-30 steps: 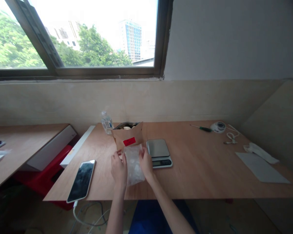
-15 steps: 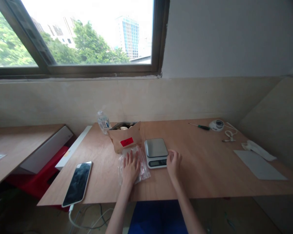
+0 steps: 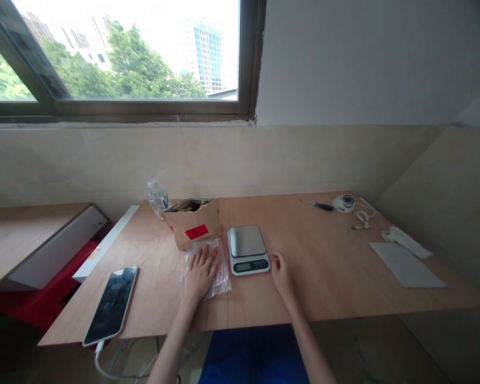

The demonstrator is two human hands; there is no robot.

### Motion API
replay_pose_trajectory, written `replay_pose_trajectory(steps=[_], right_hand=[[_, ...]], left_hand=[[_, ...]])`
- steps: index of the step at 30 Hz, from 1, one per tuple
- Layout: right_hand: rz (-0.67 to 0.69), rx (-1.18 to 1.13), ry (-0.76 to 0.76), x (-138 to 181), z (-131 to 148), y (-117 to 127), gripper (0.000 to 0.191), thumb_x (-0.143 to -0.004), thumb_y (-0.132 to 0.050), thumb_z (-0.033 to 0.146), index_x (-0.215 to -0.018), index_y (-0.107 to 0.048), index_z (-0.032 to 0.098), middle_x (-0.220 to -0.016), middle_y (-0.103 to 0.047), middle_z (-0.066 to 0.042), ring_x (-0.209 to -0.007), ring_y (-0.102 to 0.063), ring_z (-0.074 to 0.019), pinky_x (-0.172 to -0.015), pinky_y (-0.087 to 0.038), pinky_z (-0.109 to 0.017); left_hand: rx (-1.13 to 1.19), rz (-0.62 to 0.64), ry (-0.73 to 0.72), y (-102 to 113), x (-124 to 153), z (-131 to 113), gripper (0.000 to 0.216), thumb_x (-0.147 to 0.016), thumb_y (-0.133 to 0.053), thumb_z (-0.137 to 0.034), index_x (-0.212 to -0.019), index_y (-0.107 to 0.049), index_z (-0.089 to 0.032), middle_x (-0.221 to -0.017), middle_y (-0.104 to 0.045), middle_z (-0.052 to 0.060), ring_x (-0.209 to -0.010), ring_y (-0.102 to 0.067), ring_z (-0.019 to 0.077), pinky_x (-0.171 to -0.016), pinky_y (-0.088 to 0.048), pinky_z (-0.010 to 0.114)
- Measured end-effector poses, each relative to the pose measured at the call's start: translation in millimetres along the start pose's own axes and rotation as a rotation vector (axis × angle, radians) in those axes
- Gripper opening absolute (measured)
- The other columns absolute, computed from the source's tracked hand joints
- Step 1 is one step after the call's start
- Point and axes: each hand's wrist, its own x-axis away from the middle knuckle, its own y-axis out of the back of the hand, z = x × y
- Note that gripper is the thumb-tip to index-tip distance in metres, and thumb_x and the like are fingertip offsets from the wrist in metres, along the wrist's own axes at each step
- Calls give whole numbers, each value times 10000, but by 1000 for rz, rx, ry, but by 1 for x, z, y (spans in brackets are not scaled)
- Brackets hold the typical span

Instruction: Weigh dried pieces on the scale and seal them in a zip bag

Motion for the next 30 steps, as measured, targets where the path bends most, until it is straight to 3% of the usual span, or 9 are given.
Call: replay_pose_trajectory(steps=[9, 19, 24, 27, 30], right_hand=[[222, 23, 206, 4, 17, 2, 315, -812, -386, 98, -885, -674, 204, -849, -574, -59, -796, -590, -178, -731, -497, -306], [251, 448, 377, 11, 23, -4, 285, -837, -423, 93, -845, -684, 209, -774, -552, -56, -741, -516, -197, -668, -391, -312], [292, 471, 429, 8, 30, 3, 301, -831, -424, 74, -908, -678, 216, -838, -582, -70, -769, -523, -203, -697, -386, -325], [248, 404, 397, 8, 26, 6, 338, -833, -395, 77, -948, -676, 224, -814, -583, -63, -767, -536, -200, -702, -402, -323], [71, 336, 258, 6, 19, 7, 324, -838, -374, 110, -980, -650, 202, -852, -602, -77, -804, -550, -213, -730, -425, -338]], left_hand=[[80, -53, 23, 4, 0, -3, 434, -907, -365, -343, -1324, -464, -276, -1420, -414, 45, -1325, -344, 228, -1083, -266, 435], [115, -68, 18, 2, 0, 0, 415, -909, -354, -294, -1297, -494, -253, -1399, -442, 49, -1313, -367, 223, -1077, -286, 441], [122, -87, 19, -1, -1, 1, 413, -902, -365, -301, -1290, -501, -259, -1401, -439, 48, -1312, -368, 223, -1077, -286, 442], [129, -84, 22, 2, 0, 0, 414, -904, -357, -296, -1290, -501, -259, -1396, -446, 44, -1311, -370, 221, -1074, -295, 435], [141, -71, 21, 5, 1, -2, 412, -907, -350, -293, -1289, -501, -254, -1397, -446, 43, -1313, -366, 222, -1072, -295, 440]])
